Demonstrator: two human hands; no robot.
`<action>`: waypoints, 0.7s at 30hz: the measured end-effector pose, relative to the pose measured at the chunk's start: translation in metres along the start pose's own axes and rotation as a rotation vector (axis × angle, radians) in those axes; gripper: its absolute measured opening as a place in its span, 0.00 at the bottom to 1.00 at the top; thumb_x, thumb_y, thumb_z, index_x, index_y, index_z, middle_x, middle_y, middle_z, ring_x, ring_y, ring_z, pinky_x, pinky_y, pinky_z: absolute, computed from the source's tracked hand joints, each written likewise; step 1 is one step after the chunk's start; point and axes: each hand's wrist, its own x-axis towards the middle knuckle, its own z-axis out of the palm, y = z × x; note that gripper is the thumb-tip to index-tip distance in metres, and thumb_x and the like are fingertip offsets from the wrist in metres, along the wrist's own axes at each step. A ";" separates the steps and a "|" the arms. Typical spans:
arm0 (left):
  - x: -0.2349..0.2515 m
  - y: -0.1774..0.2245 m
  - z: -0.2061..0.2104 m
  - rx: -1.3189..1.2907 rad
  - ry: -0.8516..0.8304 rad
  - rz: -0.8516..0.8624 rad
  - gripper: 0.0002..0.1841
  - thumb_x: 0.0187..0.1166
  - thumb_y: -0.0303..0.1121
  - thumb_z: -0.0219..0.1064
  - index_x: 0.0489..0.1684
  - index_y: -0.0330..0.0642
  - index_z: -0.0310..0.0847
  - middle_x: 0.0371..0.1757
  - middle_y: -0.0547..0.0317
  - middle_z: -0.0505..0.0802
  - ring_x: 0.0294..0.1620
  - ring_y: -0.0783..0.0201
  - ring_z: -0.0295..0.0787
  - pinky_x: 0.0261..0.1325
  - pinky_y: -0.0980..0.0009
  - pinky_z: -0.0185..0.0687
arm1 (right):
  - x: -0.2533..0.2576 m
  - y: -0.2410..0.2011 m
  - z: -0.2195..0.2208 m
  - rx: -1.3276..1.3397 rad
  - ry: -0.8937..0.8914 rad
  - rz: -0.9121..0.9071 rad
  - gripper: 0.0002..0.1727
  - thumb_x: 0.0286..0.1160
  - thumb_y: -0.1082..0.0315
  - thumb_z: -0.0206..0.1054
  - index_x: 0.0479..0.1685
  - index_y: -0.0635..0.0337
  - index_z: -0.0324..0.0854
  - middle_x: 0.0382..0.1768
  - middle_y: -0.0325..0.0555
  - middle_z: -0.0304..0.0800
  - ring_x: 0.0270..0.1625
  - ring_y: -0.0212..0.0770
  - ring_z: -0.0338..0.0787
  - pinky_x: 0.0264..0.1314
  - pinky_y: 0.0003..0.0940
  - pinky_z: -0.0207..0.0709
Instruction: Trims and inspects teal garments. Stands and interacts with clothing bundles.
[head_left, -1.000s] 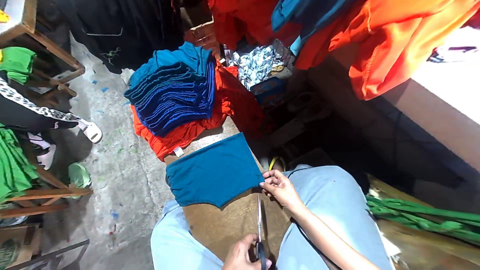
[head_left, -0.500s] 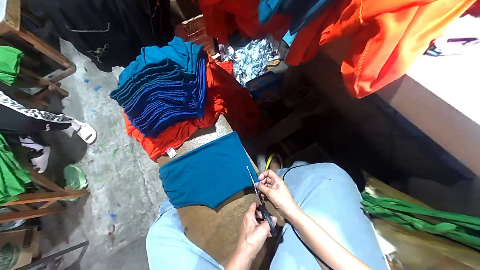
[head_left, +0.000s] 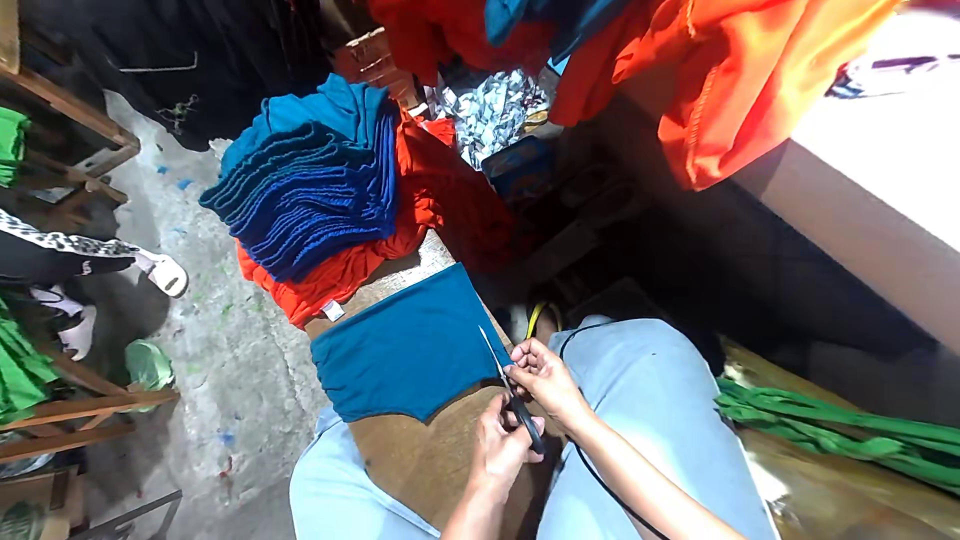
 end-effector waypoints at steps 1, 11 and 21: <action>0.002 0.004 -0.001 0.004 -0.002 0.004 0.25 0.78 0.24 0.67 0.75 0.29 0.69 0.47 0.46 0.88 0.41 0.58 0.92 0.41 0.63 0.92 | 0.000 0.000 0.000 0.007 -0.001 -0.001 0.08 0.75 0.81 0.68 0.47 0.65 0.75 0.29 0.43 0.81 0.25 0.33 0.82 0.31 0.27 0.80; 0.011 0.008 -0.002 -0.025 0.010 0.016 0.22 0.79 0.21 0.67 0.71 0.28 0.71 0.43 0.47 0.89 0.36 0.59 0.92 0.37 0.64 0.93 | 0.000 0.001 -0.005 0.013 -0.013 -0.003 0.07 0.76 0.80 0.67 0.47 0.65 0.75 0.29 0.43 0.82 0.24 0.33 0.83 0.30 0.27 0.80; 0.023 0.023 -0.006 -0.016 0.020 0.022 0.20 0.79 0.20 0.66 0.69 0.28 0.72 0.43 0.46 0.88 0.35 0.59 0.92 0.36 0.64 0.93 | 0.001 0.000 -0.009 0.044 0.004 0.011 0.07 0.75 0.81 0.67 0.46 0.65 0.75 0.30 0.44 0.82 0.26 0.32 0.82 0.31 0.27 0.80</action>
